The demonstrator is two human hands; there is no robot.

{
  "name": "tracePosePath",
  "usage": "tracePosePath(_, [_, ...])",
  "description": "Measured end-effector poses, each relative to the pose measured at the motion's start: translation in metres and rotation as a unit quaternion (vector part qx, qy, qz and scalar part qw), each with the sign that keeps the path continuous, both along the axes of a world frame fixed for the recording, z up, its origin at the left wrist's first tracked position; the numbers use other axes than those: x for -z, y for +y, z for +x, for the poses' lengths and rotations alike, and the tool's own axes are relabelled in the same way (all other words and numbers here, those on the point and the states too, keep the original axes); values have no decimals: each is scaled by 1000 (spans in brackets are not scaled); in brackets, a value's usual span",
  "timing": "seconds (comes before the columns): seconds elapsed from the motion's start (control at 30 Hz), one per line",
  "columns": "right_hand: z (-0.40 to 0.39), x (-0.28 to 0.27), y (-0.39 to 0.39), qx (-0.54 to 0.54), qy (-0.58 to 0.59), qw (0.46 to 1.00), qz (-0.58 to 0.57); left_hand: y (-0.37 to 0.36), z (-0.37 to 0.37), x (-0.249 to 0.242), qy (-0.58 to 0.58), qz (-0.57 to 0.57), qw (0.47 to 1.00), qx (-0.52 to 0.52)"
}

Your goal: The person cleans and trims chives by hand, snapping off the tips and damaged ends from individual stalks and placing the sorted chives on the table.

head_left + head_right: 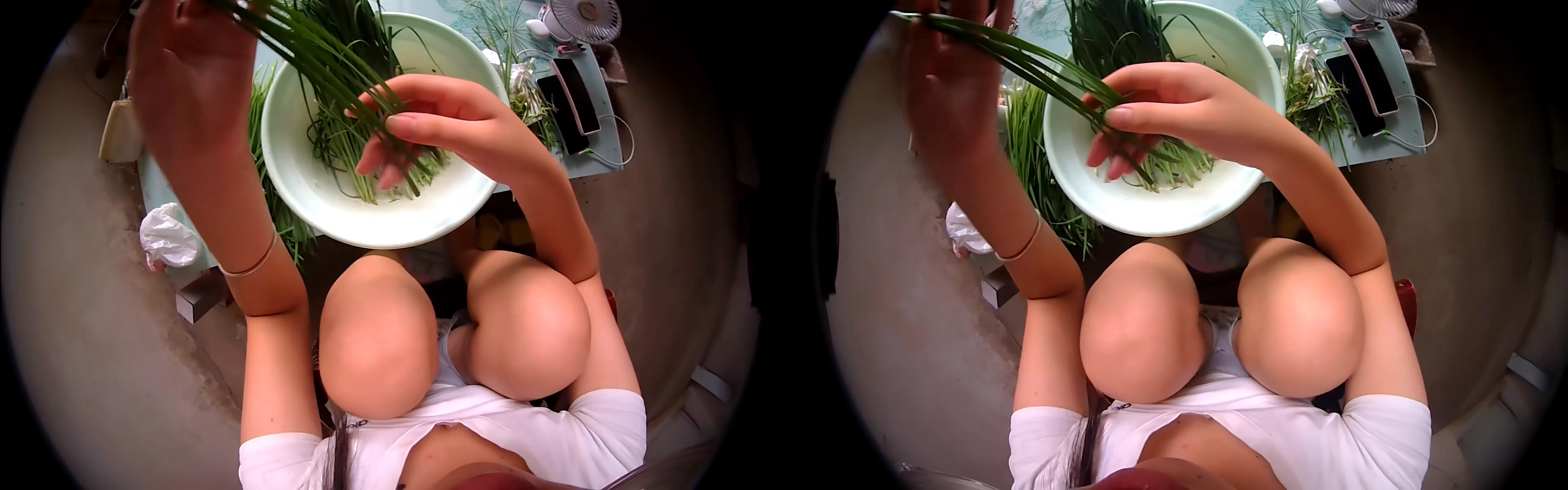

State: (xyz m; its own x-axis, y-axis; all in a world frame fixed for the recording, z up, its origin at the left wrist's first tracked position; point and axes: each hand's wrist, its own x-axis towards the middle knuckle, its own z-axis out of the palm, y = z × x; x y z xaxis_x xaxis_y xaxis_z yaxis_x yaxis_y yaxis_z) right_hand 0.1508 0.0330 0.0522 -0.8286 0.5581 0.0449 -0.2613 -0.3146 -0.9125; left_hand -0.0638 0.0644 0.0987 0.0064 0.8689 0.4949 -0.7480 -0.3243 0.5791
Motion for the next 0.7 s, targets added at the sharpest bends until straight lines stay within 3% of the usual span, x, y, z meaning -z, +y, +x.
tracePosePath(0.03, [1, 7, -4, 34, -4, 999, -37, -4, 0, 9, -51, -77, 996, -8])
tracePosePath(0.07, [3, 12, -3, 37, -11, 999, -38, 1, -11, 37, -120, 4, 960, 253])
tracePosePath(0.13, [8, 24, -2, 50, -37, 994, -89, -27, 31, 52, -41, -272, 958, 76])
tracePosePath(0.23, [12, 36, -2, 66, -60, 991, -98, -47, 54, 88, 75, -295, 947, 102])
tracePosePath(0.43, [9, 53, -4, 78, -75, 972, -207, -44, 46, 107, -14, -317, 943, 97])
tracePosePath(0.7, [13, 54, -5, 71, -63, 974, -206, -51, 52, 94, -54, -363, 929, 34])
